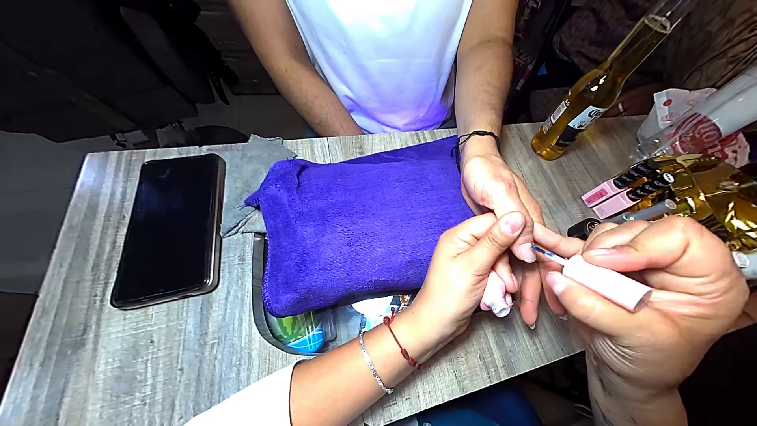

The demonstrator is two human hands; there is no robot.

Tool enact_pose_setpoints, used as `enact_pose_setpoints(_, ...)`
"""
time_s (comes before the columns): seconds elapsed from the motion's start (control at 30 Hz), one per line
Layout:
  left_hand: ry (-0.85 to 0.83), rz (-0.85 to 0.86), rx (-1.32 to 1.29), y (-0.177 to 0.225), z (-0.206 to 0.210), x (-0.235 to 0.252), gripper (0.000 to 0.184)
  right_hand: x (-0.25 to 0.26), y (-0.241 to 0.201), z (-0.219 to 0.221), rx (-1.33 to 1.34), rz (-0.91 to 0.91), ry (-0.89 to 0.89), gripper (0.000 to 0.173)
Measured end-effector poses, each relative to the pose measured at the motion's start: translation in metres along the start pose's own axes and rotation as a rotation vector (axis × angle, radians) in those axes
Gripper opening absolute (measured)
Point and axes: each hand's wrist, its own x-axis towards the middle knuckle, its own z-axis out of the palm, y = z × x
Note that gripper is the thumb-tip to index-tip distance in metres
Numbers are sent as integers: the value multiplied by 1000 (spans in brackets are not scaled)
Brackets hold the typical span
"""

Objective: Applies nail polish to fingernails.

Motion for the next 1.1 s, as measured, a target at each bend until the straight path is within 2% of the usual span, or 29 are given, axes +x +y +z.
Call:
enact_pose_setpoints(0.8, -59, -19, 38, 3, -5, -5, 37, -3, -3, 0, -113, -21, -65, 27)
enact_pose_setpoints(1.1, -68, -38, 19, 3, -8, -5, 41, 1, 2, 2, 119, 57, 33, 35)
